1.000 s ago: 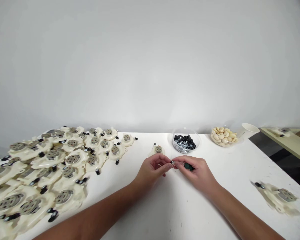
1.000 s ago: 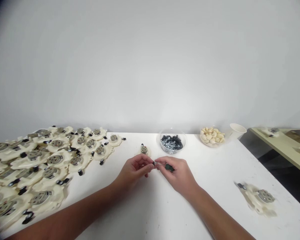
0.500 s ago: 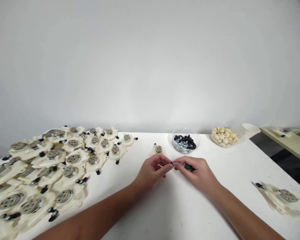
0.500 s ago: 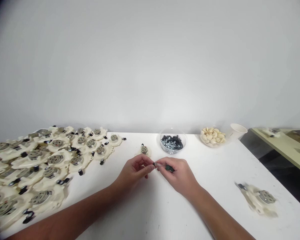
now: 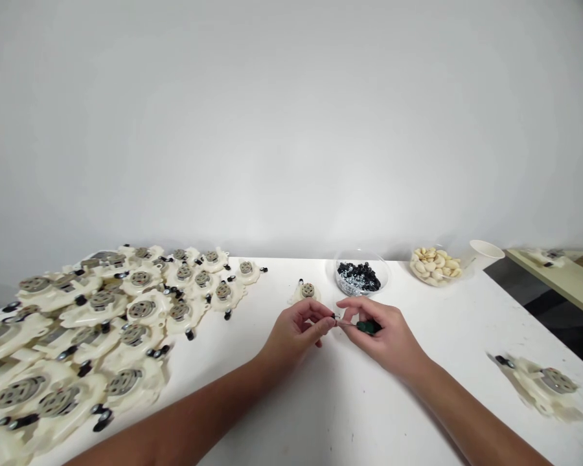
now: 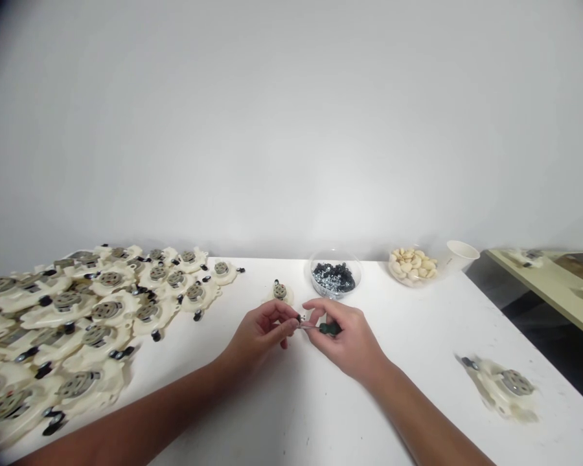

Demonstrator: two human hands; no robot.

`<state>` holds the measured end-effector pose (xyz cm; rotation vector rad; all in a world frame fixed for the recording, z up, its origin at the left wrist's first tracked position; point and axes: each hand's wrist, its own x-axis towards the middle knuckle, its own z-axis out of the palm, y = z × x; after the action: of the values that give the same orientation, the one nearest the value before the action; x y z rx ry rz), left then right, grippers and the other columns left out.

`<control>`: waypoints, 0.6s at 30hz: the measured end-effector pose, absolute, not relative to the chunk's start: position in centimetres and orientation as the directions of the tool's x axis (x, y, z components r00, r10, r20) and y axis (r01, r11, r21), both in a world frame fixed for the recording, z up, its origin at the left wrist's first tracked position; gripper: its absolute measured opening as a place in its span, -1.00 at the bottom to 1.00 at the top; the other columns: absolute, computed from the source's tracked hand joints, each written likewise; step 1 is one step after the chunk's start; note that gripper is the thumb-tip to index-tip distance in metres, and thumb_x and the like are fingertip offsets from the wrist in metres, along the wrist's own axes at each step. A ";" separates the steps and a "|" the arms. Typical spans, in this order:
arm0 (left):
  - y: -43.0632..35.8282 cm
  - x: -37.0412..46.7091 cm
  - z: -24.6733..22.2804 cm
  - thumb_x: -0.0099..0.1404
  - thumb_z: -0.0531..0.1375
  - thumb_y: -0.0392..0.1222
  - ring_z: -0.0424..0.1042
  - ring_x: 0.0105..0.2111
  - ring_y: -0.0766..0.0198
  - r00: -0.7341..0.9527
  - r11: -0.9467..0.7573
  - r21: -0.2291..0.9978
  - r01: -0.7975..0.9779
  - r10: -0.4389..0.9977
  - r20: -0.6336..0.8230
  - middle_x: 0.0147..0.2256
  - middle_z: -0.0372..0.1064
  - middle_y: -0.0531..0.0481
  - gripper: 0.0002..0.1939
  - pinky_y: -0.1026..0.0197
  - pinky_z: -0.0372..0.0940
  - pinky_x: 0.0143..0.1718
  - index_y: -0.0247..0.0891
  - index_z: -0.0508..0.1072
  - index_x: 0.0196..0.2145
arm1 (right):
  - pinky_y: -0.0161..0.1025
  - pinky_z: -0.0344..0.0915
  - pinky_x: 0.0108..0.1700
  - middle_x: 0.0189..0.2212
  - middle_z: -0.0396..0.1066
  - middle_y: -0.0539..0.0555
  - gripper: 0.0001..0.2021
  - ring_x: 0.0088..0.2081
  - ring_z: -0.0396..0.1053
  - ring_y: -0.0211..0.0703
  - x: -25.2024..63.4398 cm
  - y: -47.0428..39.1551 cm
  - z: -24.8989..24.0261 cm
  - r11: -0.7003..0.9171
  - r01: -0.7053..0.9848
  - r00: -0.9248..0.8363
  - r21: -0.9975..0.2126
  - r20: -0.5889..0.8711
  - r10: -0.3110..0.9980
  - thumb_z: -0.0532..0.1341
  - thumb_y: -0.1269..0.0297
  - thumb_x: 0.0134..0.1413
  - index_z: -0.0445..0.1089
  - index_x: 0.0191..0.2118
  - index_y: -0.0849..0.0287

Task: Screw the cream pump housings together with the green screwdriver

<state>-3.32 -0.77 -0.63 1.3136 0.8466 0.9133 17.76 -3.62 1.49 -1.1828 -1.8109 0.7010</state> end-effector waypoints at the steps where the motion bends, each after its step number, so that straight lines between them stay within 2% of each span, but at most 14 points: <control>1: -0.8 -3.3 -0.6 0.29 0.36 0.00 0.34 -0.45 0.37 0.419 0.035 0.997 -0.072 0.908 -0.001 -0.38 0.44 0.04 -0.72 0.30 0.37 -0.44 -0.27 0.52 -0.21 | -0.30 0.36 -0.35 -0.34 0.56 -0.01 -0.80 -0.38 0.47 -0.20 17.8 -3.6 1.4 0.412 0.451 -0.204 -0.792 0.358 0.911 0.31 0.27 0.22 0.52 -0.04 0.06; 7: -0.8 -3.3 -0.5 0.30 0.35 0.01 0.35 -0.44 0.35 0.429 0.046 0.997 -0.067 0.903 -0.012 -0.38 0.48 0.00 -0.72 0.30 0.36 -0.43 -0.28 0.54 -0.21 | -0.22 0.43 -0.22 -0.29 0.61 0.03 -0.90 -0.27 0.54 -0.11 17.6 -3.3 1.3 0.443 0.440 -0.221 -0.781 0.384 0.896 0.30 0.27 0.25 0.58 -0.17 0.03; 15: -0.8 -3.4 -0.5 0.31 0.35 0.00 0.37 -0.42 0.35 0.429 0.048 0.996 -0.074 0.903 -0.012 -0.33 0.51 -0.03 -0.72 0.32 0.36 -0.43 -0.28 0.54 -0.20 | -0.22 0.41 -0.20 -0.30 0.62 0.01 -0.88 -0.27 0.55 -0.12 17.5 -3.4 1.6 0.385 0.469 -0.224 -0.795 0.314 0.922 0.29 0.21 0.30 0.60 -0.23 0.02; 18: -0.8 -3.4 -0.6 0.31 0.35 0.00 0.35 -0.44 0.37 0.428 0.048 0.996 -0.078 0.904 -0.010 -0.37 0.48 0.01 -0.72 0.31 0.37 -0.43 -0.28 0.55 -0.19 | -0.23 0.40 -0.24 -0.30 0.59 0.02 -0.89 -0.28 0.52 -0.12 17.5 -3.5 1.7 0.376 0.476 -0.218 -0.795 0.307 0.926 0.30 0.18 0.29 0.56 -0.16 0.04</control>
<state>-3.41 -0.80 -0.57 1.3018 0.8343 0.8994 17.54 -3.49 1.67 -1.2200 -1.8413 0.7153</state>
